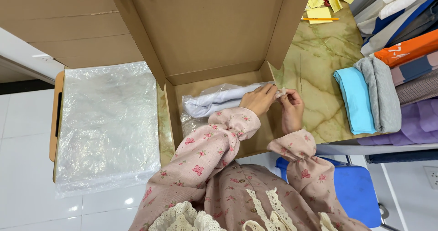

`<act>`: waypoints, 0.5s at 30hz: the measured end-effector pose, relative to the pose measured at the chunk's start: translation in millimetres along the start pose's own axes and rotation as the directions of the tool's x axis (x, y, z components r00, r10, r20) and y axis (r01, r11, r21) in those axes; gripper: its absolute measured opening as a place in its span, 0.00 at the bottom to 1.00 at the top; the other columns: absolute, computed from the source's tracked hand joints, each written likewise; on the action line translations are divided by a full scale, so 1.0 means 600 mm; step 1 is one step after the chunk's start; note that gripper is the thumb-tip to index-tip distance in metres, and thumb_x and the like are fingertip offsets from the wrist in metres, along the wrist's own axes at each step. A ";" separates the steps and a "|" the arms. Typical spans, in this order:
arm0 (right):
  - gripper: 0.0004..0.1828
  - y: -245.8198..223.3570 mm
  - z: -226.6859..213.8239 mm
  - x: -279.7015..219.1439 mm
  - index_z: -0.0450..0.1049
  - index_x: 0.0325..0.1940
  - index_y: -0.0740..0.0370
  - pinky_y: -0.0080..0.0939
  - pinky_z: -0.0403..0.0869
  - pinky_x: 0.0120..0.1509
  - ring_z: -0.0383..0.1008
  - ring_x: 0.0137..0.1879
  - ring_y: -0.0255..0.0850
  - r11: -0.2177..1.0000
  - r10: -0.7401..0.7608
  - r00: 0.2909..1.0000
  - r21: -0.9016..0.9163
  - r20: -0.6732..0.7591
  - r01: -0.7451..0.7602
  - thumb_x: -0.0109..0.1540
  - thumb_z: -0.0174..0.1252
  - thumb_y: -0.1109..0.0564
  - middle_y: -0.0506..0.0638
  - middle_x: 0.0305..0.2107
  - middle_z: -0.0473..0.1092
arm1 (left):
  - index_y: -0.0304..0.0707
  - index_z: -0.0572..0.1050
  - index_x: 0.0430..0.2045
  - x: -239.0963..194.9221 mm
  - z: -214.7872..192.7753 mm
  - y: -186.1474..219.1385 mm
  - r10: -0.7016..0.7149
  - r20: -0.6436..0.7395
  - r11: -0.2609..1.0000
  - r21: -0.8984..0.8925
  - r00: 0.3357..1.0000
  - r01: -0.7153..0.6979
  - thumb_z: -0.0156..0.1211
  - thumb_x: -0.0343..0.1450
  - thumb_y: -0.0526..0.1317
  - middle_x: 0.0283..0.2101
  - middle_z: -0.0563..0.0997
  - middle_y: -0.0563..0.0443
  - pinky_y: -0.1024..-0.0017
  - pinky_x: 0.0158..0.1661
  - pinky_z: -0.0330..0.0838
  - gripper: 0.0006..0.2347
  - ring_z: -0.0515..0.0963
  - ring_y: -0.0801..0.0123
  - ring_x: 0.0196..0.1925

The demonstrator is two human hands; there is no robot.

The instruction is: The person unties a white ribbon from a cardboard box and opens it. They remove a plastic-wrapped bundle of folded clothes and place it on a nearby table. The person then takes a sheet of bubble wrap, places it inside the empty box, and closes the box flaps.

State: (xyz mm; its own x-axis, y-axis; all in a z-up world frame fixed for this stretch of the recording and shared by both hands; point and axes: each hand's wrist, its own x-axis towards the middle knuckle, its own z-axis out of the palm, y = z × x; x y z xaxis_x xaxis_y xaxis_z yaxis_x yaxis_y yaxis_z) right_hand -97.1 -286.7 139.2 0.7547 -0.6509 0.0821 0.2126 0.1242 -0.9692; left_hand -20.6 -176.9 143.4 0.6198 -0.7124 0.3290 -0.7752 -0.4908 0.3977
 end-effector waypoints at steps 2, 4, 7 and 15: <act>0.02 0.000 -0.002 -0.002 0.74 0.44 0.61 0.26 0.73 0.48 0.69 0.40 0.27 1.000 -0.009 1.000 -0.012 -0.011 0.009 0.70 0.57 0.61 0.44 0.34 0.70 | 0.55 0.66 0.41 0.000 -0.005 0.005 0.019 -0.010 1.000 0.005 1.000 -0.019 0.37 0.78 0.49 0.41 0.70 0.58 0.62 0.37 0.81 0.08 0.80 0.61 0.45; 0.02 0.002 0.001 -0.001 0.73 0.43 0.61 0.25 0.73 0.47 0.68 0.39 0.27 1.000 -0.014 1.000 -0.020 -0.018 0.013 0.70 0.56 0.61 0.44 0.33 0.68 | 0.56 0.66 0.40 0.001 -0.010 0.004 0.032 -0.019 0.999 0.014 0.999 -0.032 0.37 0.78 0.49 0.40 0.70 0.59 0.63 0.37 0.81 0.08 0.80 0.62 0.44; 0.04 0.017 -0.006 0.004 0.72 0.41 0.61 0.25 0.72 0.46 0.67 0.38 0.28 0.999 -0.047 0.997 -0.030 -0.065 0.045 0.70 0.56 0.60 0.45 0.31 0.68 | 0.57 0.67 0.37 -0.008 -0.015 -0.004 0.090 -0.046 0.996 0.021 0.995 -0.089 0.38 0.77 0.49 0.36 0.69 0.60 0.62 0.35 0.80 0.07 0.78 0.60 0.42; 0.05 0.068 -0.055 0.060 0.72 0.41 0.57 0.24 0.69 0.46 0.65 0.38 0.25 0.996 -0.076 0.990 -0.046 -0.120 0.071 0.72 0.56 0.57 0.41 0.32 0.65 | 0.54 0.70 0.37 -0.095 -0.084 -0.096 0.095 -0.039 0.977 0.194 0.995 -0.086 0.45 0.76 0.48 0.36 0.74 0.59 0.59 0.34 0.80 0.06 0.78 0.57 0.42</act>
State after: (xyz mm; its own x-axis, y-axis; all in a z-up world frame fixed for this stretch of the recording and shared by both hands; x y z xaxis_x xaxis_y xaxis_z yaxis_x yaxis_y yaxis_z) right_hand -81.8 -329.5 95.1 0.6565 -0.7435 0.1274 0.2368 0.0428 -0.9706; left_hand -5.1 -82.6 144.8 0.5473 -0.7361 0.3983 -0.8346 -0.5155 0.1941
